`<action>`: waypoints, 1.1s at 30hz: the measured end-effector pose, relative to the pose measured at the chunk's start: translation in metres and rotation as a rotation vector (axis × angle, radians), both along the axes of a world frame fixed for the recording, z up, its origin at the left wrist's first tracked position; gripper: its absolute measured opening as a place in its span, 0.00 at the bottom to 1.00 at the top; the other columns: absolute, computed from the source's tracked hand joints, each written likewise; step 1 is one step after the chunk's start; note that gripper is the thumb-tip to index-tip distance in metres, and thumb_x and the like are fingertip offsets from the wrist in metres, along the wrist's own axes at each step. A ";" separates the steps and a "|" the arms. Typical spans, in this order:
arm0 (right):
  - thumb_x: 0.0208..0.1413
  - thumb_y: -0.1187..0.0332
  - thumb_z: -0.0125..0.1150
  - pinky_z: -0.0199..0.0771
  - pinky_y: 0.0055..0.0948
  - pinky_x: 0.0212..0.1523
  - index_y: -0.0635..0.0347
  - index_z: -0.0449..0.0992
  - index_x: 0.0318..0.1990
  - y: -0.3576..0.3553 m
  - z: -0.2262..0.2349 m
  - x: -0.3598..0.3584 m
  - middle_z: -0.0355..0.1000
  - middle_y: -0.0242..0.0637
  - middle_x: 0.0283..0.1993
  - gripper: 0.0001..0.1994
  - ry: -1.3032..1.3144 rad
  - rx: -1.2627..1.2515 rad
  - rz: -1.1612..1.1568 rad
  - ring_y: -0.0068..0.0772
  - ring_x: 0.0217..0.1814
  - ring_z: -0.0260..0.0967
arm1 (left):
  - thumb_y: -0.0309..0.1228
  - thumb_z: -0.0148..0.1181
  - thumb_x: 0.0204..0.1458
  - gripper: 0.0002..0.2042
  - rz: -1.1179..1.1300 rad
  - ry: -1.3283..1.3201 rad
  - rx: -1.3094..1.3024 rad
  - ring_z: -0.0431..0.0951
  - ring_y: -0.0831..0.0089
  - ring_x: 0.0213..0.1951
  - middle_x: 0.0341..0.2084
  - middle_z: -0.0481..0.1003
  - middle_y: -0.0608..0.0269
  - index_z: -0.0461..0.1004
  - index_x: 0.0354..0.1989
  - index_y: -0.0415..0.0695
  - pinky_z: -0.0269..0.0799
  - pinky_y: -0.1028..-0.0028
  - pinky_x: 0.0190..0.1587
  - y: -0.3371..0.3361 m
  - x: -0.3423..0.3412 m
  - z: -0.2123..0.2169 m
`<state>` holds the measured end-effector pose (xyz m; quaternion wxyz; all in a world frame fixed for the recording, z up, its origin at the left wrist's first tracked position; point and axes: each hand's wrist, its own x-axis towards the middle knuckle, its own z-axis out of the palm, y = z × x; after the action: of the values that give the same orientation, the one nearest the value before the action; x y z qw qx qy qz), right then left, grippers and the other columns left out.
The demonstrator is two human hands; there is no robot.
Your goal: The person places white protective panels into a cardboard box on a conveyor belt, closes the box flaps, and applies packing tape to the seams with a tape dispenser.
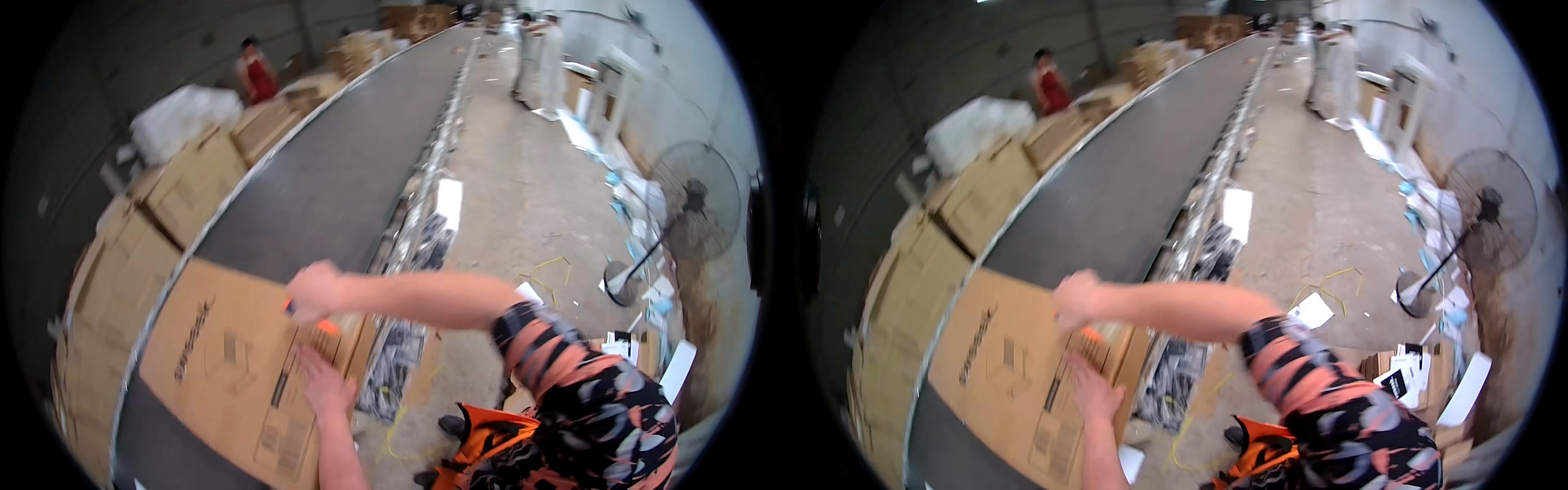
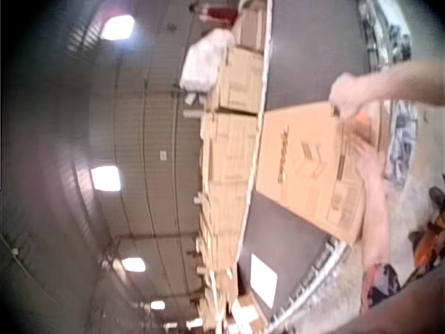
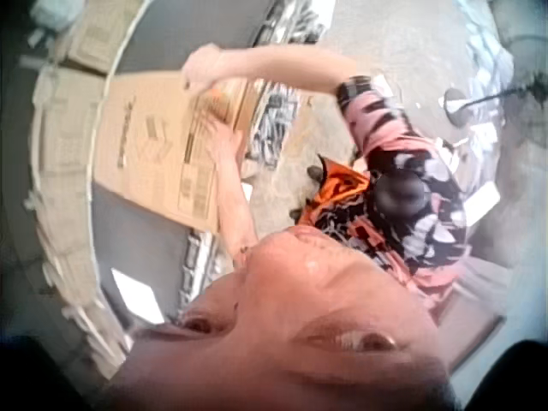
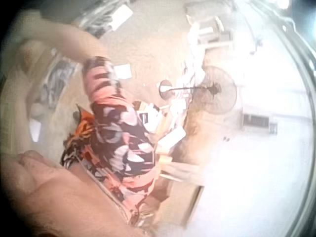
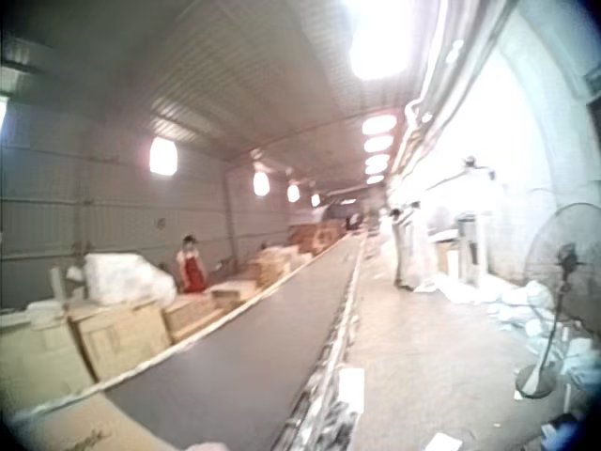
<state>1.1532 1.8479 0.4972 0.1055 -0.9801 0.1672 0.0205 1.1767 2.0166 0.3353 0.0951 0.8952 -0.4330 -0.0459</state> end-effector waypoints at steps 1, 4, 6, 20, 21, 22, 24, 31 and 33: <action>0.35 0.60 0.57 0.75 0.37 0.38 0.62 0.81 0.31 -0.003 -0.019 0.022 0.77 0.46 0.32 0.17 0.089 0.012 0.018 0.45 0.38 0.76 | 0.40 0.71 0.34 0.58 -0.006 -0.001 0.015 0.42 0.54 0.69 0.68 0.34 0.42 0.31 0.66 0.32 0.53 0.66 0.65 -0.002 -0.004 0.008; 0.24 0.65 0.63 0.74 0.35 0.35 0.58 0.82 0.31 -0.004 -0.043 0.031 0.77 0.42 0.33 0.18 0.412 0.102 0.167 0.39 0.38 0.76 | 0.39 0.72 0.33 0.59 -0.018 0.017 0.029 0.44 0.53 0.68 0.68 0.32 0.42 0.30 0.66 0.32 0.58 0.68 0.62 -0.007 -0.003 0.001; 0.24 0.64 0.64 0.74 0.35 0.35 0.58 0.82 0.30 -0.018 -0.049 0.003 0.77 0.42 0.33 0.18 0.477 0.167 0.102 0.40 0.38 0.75 | 0.36 0.74 0.29 0.61 -0.006 0.084 0.073 0.50 0.49 0.66 0.68 0.32 0.43 0.32 0.68 0.40 0.62 0.67 0.59 -0.019 -0.005 0.004; 0.33 0.61 0.62 0.76 0.39 0.33 0.51 0.80 0.30 0.032 -0.252 -0.102 0.76 0.38 0.32 0.13 0.023 -0.127 0.389 0.40 0.39 0.75 | 0.47 0.64 0.41 0.43 -0.342 -0.308 0.615 0.55 0.25 0.58 0.69 0.33 0.53 0.45 0.65 0.83 0.56 0.45 0.59 -0.048 -0.018 0.028; 0.33 0.61 0.62 0.76 0.39 0.33 0.51 0.80 0.30 0.036 -0.262 -0.116 0.76 0.38 0.32 0.13 0.019 -0.124 0.381 0.40 0.39 0.75 | 0.47 0.64 0.42 0.42 -0.340 -0.301 0.625 0.56 0.26 0.58 0.69 0.33 0.52 0.45 0.65 0.82 0.55 0.45 0.59 -0.046 -0.017 0.027; 0.33 0.61 0.62 0.76 0.40 0.32 0.52 0.80 0.31 0.042 -0.274 -0.133 0.76 0.38 0.32 0.14 0.032 0.057 0.193 0.40 0.39 0.75 | 0.47 0.64 0.42 0.42 -0.352 -0.298 0.630 0.56 0.26 0.58 0.69 0.33 0.52 0.45 0.65 0.82 0.55 0.45 0.59 -0.047 -0.018 0.024; 0.33 0.61 0.62 0.76 0.40 0.32 0.53 0.81 0.32 0.054 -0.285 -0.166 0.76 0.38 0.31 0.15 0.044 0.237 -0.004 0.41 0.39 0.75 | 0.46 0.63 0.43 0.43 -0.362 -0.363 0.606 0.55 0.26 0.58 0.69 0.33 0.52 0.43 0.67 0.76 0.54 0.46 0.60 -0.048 -0.019 0.021; 0.34 0.62 0.58 0.74 0.44 0.32 0.54 0.78 0.32 0.056 -0.269 -0.244 0.75 0.43 0.33 0.14 0.202 0.427 -0.209 0.46 0.36 0.74 | 0.47 0.64 0.41 0.49 -0.337 -0.361 0.259 0.49 0.35 0.64 0.68 0.36 0.46 0.39 0.69 0.50 0.49 0.51 0.64 0.000 -0.006 0.006; 0.35 0.61 0.56 0.74 0.44 0.32 0.53 0.77 0.33 0.049 -0.262 -0.260 0.75 0.43 0.31 0.15 0.250 0.425 -0.362 0.45 0.34 0.75 | 0.49 0.65 0.40 0.52 -0.085 -0.127 0.436 0.44 0.40 0.66 0.67 0.38 0.40 0.40 0.68 0.40 0.43 0.53 0.67 0.051 -0.016 0.029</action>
<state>0.8933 1.8974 0.2349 0.2889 -0.8802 0.3426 0.1564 1.1606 2.0680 0.3644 -0.1303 0.8766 -0.4551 -0.0858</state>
